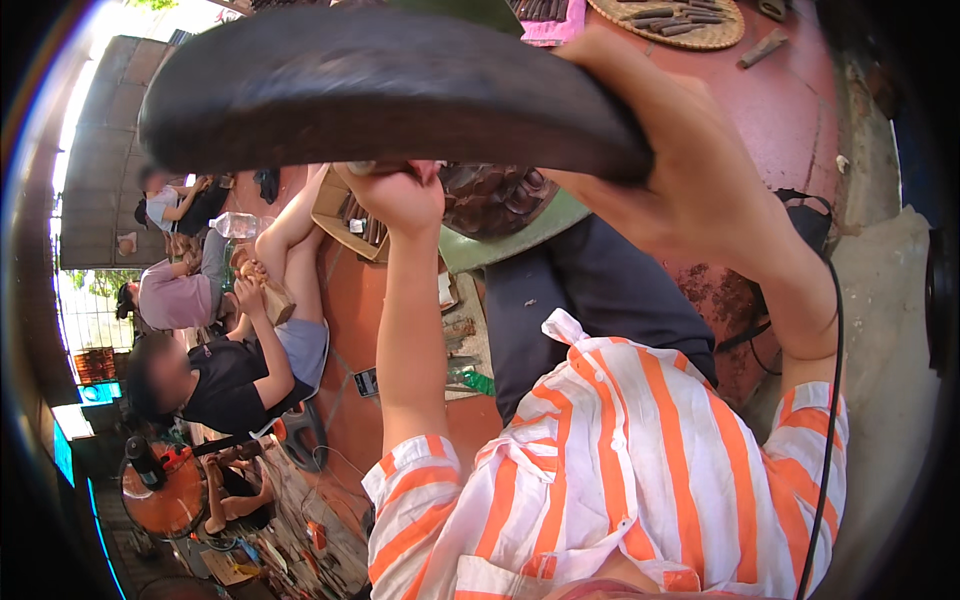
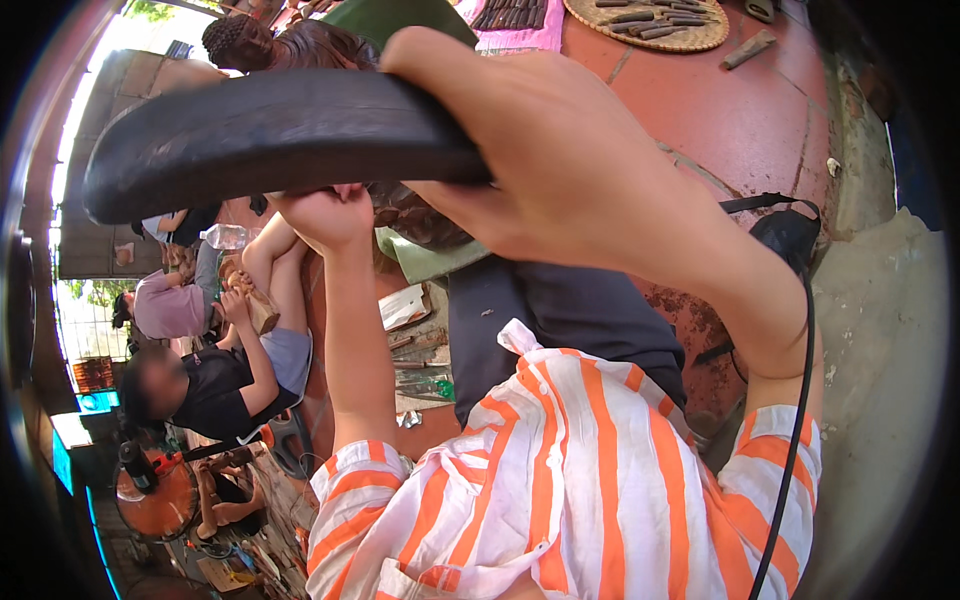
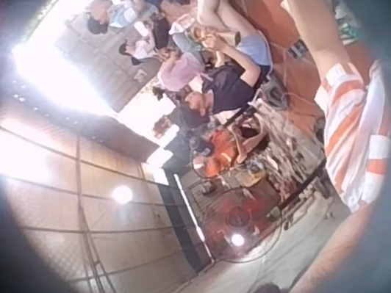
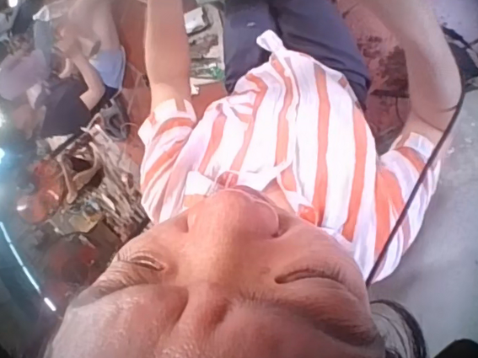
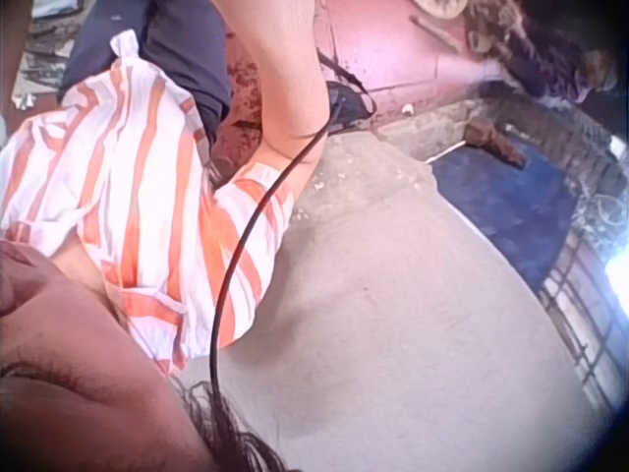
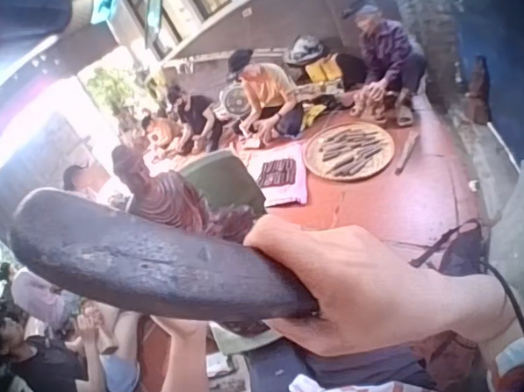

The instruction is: The person carves a wooden statue using a chisel and mallet, striking the chisel repeatedly to shape the wood. They occasionally pause to select different chisels from a nearby box and continue refining the details of the sculpture.

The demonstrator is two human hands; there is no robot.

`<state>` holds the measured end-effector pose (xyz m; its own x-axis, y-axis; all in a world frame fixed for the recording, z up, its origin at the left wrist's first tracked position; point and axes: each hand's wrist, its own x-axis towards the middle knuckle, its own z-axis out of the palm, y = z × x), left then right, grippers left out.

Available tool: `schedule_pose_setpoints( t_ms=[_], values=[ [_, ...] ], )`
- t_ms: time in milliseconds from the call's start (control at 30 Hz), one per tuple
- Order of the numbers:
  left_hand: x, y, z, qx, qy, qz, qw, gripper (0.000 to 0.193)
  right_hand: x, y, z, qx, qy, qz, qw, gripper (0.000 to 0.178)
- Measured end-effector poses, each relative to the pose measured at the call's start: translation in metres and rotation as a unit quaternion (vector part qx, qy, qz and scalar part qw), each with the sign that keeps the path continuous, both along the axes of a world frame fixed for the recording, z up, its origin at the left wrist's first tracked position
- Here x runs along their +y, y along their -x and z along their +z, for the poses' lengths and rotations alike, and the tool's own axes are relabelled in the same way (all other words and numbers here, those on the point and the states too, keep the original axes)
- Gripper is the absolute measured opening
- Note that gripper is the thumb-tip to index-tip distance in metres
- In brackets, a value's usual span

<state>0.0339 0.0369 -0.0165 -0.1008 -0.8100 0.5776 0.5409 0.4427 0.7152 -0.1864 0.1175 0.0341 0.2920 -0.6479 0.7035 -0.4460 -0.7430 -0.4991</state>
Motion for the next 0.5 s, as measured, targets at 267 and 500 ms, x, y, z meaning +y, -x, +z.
schedule_pose_setpoints(
  t_ms=[267,500],
  values=[
    [-0.021,-0.021,-0.035,0.0,0.011,-0.023,1.0,0.026,-0.009,-0.01,0.022,0.182,0.077,-0.117,0.973,0.049],
    [-0.049,-0.051,0.007,-0.051,-0.011,-0.374,0.926,0.043,-0.002,0.003,0.041,0.143,0.005,-0.053,0.988,0.033]
  ],
)
